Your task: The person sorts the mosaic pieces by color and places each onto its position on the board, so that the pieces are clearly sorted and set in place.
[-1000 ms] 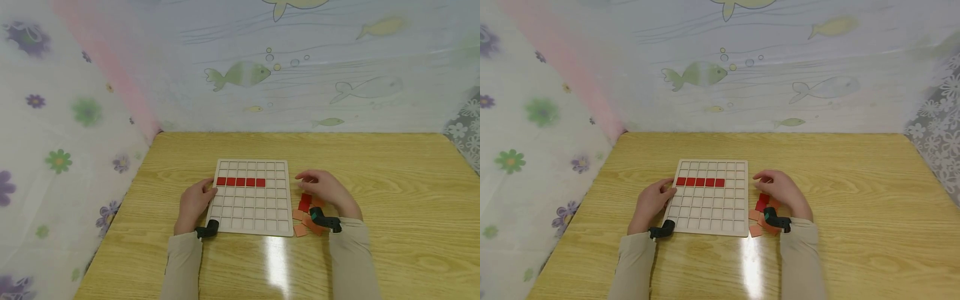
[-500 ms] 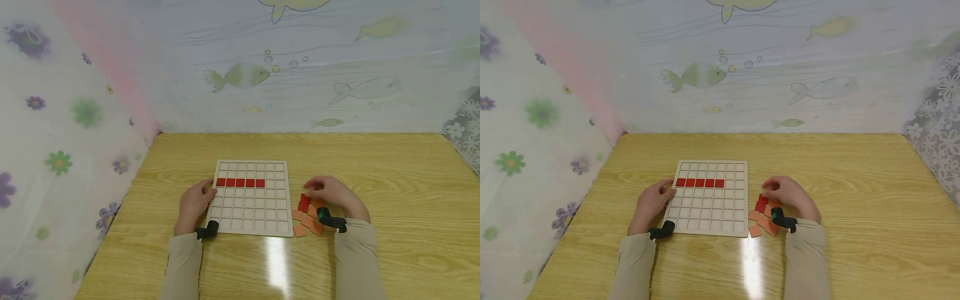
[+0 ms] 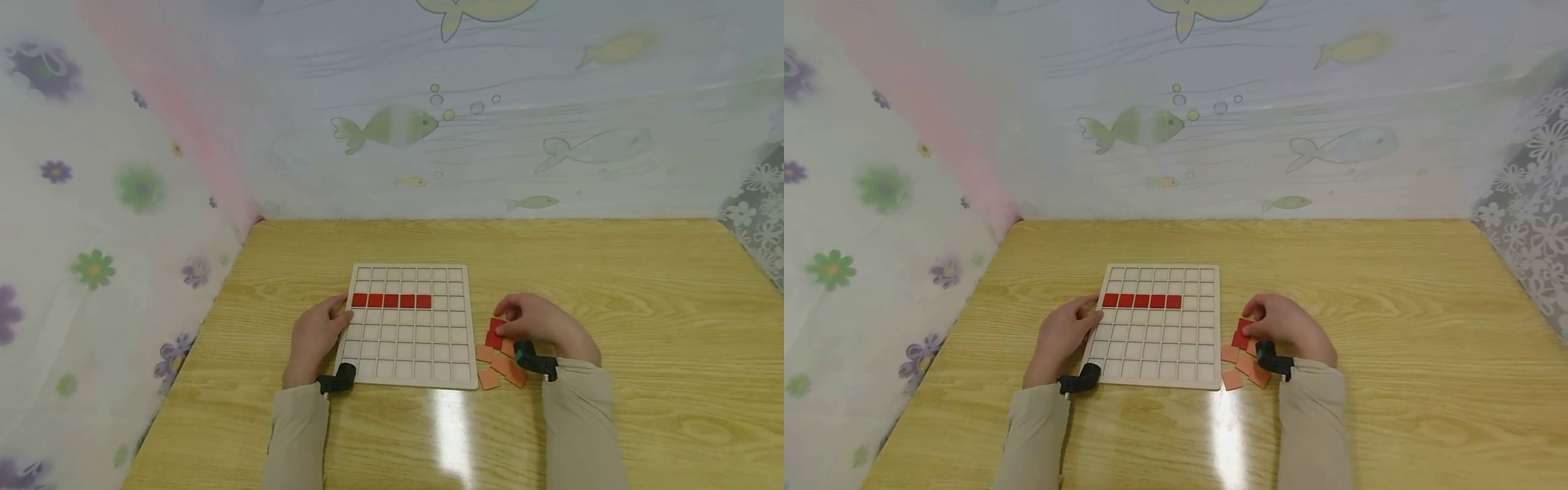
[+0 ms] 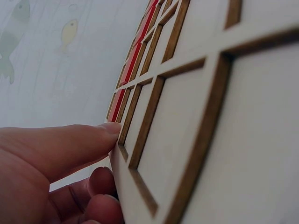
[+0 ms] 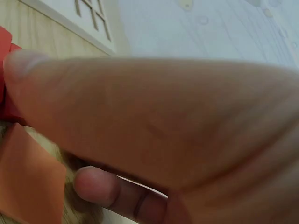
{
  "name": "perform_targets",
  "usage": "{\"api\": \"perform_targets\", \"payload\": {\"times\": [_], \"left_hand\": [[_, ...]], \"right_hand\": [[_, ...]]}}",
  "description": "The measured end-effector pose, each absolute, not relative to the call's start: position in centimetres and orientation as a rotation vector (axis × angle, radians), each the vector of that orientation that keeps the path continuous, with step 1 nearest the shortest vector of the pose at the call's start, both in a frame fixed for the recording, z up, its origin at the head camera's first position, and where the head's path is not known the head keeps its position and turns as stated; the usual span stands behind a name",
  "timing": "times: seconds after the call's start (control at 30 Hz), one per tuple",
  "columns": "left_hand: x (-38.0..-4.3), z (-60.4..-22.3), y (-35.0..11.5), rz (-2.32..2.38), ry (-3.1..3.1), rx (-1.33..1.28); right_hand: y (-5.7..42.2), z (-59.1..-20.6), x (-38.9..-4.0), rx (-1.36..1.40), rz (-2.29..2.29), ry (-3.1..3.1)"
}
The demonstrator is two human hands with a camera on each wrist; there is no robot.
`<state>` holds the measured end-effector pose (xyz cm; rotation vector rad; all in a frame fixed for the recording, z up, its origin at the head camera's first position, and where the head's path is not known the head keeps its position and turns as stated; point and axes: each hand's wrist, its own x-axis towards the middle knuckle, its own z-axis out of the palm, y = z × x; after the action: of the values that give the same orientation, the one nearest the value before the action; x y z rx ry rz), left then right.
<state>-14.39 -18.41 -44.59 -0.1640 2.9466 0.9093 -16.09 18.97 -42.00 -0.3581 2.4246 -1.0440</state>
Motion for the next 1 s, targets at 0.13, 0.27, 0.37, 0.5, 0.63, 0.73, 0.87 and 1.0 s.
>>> {"api": "perform_targets", "payload": {"times": [0.13,0.27,0.37,0.5,0.63,0.73,0.87,1.0], "left_hand": [[-14.35,-44.68,-18.46,0.91,2.949,-0.165],[-14.3,-44.65,-18.46,0.909,2.95,-0.167],[-14.28,-44.58,-18.44,0.909,2.948,-0.164],[-14.42,-44.63,-18.4,0.91,2.944,-0.152],[-14.52,-44.73,-18.45,0.899,2.949,-0.143],[-14.51,-44.78,-18.48,0.893,2.954,-0.134],[-14.46,-44.7,-18.46,0.896,2.956,-0.133],[-14.43,-44.52,-18.38,0.905,2.947,-0.149]], "right_hand": [[18.66,-42.14,-16.11,-0.355,-1.015,2.458],[18.47,-42.23,-16.11,-0.343,-0.986,2.483],[18.37,-42.18,-16.06,-0.326,-0.976,2.488],[18.39,-42.05,-16.06,-0.304,-0.953,2.513],[18.38,-41.99,-16.18,-0.317,-0.929,2.537],[18.32,-41.99,-16.23,-0.319,-0.925,2.538],[18.24,-42.01,-16.26,-0.304,-0.911,2.541],[18.19,-42.04,-16.28,-0.305,-0.909,2.546]]}}
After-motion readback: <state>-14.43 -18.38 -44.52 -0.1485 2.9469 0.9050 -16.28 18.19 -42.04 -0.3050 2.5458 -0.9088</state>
